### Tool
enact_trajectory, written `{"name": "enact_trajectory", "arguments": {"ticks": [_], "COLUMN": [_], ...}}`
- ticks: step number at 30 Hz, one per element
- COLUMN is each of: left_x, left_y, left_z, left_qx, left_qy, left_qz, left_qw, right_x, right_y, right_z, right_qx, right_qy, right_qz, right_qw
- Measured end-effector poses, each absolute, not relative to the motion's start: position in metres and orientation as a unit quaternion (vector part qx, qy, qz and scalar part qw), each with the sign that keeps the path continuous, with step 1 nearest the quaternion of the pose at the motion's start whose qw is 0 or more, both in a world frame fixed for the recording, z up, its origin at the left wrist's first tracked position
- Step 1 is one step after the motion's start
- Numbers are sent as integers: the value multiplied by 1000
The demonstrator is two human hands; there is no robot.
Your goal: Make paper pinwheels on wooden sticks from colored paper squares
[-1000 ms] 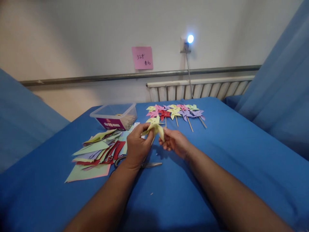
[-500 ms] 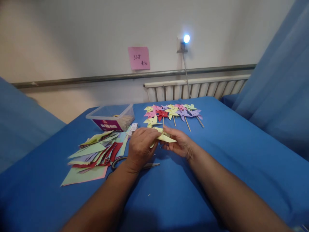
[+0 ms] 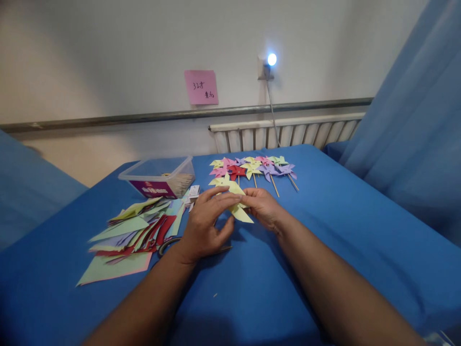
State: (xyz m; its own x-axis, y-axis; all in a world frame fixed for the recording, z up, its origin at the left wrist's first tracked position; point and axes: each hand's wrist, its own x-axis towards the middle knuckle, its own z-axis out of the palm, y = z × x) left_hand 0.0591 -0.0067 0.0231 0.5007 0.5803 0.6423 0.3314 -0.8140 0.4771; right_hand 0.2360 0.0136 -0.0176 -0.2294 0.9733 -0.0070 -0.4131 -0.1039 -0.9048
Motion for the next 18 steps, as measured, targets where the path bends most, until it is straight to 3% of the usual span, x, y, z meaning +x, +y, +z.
{"name": "enact_trajectory", "arguments": {"ticks": [3,9,18], "left_x": [56,56,50], "left_y": [-9,7,14], "left_z": [22,13,11], "left_qx": [813,530,386], "left_qy": [278,408,348], "left_qz": [466,576,471], "left_qw": [210,470,713], "right_x": [235,230,226], "right_y": [14,13,11], "right_z": [-17,-20,-18], "right_qx": [-335,-357,-331], "right_qy": [-430,-437,-363], "right_qz": [648,637,677], "right_qw": [533,525,548]}}
